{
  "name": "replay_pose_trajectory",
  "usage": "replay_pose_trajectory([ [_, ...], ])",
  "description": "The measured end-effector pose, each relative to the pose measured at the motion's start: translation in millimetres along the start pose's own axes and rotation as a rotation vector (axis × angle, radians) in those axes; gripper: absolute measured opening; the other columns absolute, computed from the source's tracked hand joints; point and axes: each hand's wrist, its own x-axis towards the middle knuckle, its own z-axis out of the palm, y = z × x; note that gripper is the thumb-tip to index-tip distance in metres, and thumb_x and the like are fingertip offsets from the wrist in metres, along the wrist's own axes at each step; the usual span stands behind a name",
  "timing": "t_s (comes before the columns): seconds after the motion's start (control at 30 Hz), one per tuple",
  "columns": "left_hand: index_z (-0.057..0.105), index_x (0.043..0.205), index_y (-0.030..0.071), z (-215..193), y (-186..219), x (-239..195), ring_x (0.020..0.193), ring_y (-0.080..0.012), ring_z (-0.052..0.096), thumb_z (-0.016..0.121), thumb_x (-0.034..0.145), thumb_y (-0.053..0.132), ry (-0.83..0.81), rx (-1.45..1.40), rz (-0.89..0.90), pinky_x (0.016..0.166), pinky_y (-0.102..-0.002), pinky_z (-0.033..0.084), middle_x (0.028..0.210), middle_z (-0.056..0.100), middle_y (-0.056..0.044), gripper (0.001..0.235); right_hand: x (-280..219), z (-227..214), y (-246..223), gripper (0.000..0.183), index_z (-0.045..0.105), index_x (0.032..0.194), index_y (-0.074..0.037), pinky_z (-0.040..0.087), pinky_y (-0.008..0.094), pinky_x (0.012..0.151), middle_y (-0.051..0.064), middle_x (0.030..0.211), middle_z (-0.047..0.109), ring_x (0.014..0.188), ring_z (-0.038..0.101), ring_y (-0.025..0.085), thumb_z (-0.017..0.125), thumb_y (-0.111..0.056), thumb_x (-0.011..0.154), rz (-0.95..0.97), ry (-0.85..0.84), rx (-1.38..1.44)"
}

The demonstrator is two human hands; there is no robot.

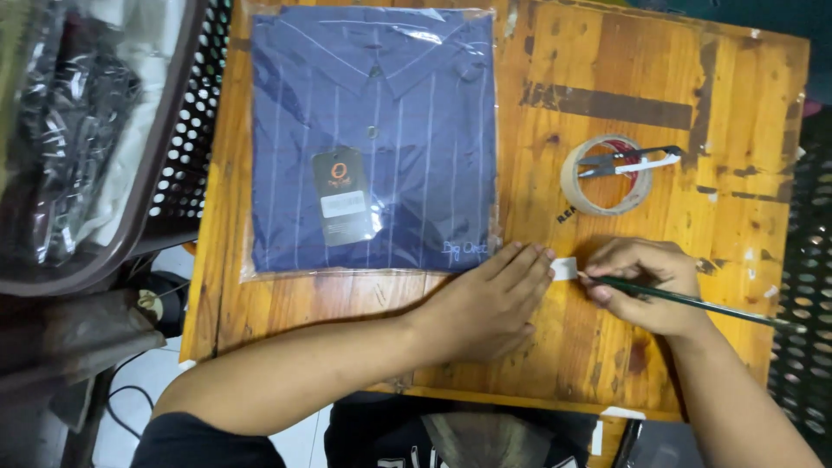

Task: The person places a blue striped shirt into a clear plastic bag and smooths it out. They then cut a piece of tape, write on it with a pencil, and attach it to the package. Finally, they place the packaged shirt into a basket and move the table.

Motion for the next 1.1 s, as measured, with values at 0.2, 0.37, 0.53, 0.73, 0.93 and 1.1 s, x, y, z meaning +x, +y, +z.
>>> replay_pose_trajectory([
  [0.2, 0.059, 0.092, -0.01, 3, 0, 3, 0.097, -0.0409, 0.053, 0.049, 0.074, 0.028, 0.397, -0.201, -0.048, 0.092, -0.051, 0.039, 0.097, 0.056, -0.028, 0.043, -1, 7, 6, 0.011, 0.063, 0.067, 0.001, 0.034, 0.022, 0.035, 0.006, 0.043, 0.046, 0.041, 0.041, 0.008, 0.071, -0.002, 0.059, 0.062, 0.132, -0.114],
  [0.37, 0.06, 0.091, -0.01, 5, 0, 3, 0.095, -0.0393, 0.056, 0.048, 0.077, 0.026, 0.406, -0.22, -0.038, 0.091, -0.049, 0.04, 0.094, 0.058, -0.027, 0.041, 12, 10, -3, 0.007, 0.063, 0.062, 0.0, 0.035, 0.023, 0.036, 0.011, 0.051, 0.058, 0.04, 0.047, 0.013, 0.07, -0.001, 0.062, 0.055, 0.089, -0.174],
  [0.53, 0.06, 0.091, -0.009, 4, 0, 3, 0.093, -0.0377, 0.057, 0.048, 0.077, 0.024, 0.395, -0.205, -0.042, 0.09, -0.048, 0.041, 0.092, 0.059, -0.026, 0.038, 16, 13, -8, 0.011, 0.06, 0.058, -0.002, 0.04, 0.025, 0.038, 0.011, 0.054, 0.06, 0.041, 0.053, 0.018, 0.068, -0.002, 0.066, 0.085, 0.027, -0.233],
  [0.73, 0.06, 0.093, -0.009, 5, 0, 2, 0.095, -0.0372, 0.057, 0.05, 0.077, 0.027, 0.379, -0.212, -0.046, 0.089, -0.047, 0.042, 0.094, 0.059, -0.025, 0.04, 14, 12, -5, 0.013, 0.059, 0.058, -0.002, 0.042, 0.026, 0.039, 0.01, 0.055, 0.06, 0.042, 0.056, 0.019, 0.067, -0.003, 0.069, 0.111, 0.011, -0.269],
  [0.93, 0.06, 0.094, -0.008, 3, -2, 2, 0.096, -0.0361, 0.057, 0.049, 0.078, 0.025, 0.363, -0.225, -0.04, 0.09, -0.046, 0.041, 0.095, 0.059, -0.024, 0.038, 13, 11, 0, 0.014, 0.06, 0.058, -0.004, 0.04, 0.024, 0.038, 0.01, 0.056, 0.061, 0.042, 0.056, 0.018, 0.065, -0.004, 0.071, 0.127, -0.014, -0.283],
  [1.1, 0.061, 0.094, -0.007, 1, -2, 2, 0.096, -0.0357, 0.057, 0.05, 0.079, 0.026, 0.347, -0.226, -0.036, 0.09, -0.046, 0.041, 0.096, 0.059, -0.024, 0.038, 12, 10, 1, 0.013, 0.059, 0.059, -0.003, 0.04, 0.025, 0.038, 0.011, 0.057, 0.062, 0.043, 0.056, 0.019, 0.065, -0.005, 0.071, 0.131, -0.017, -0.295],
])
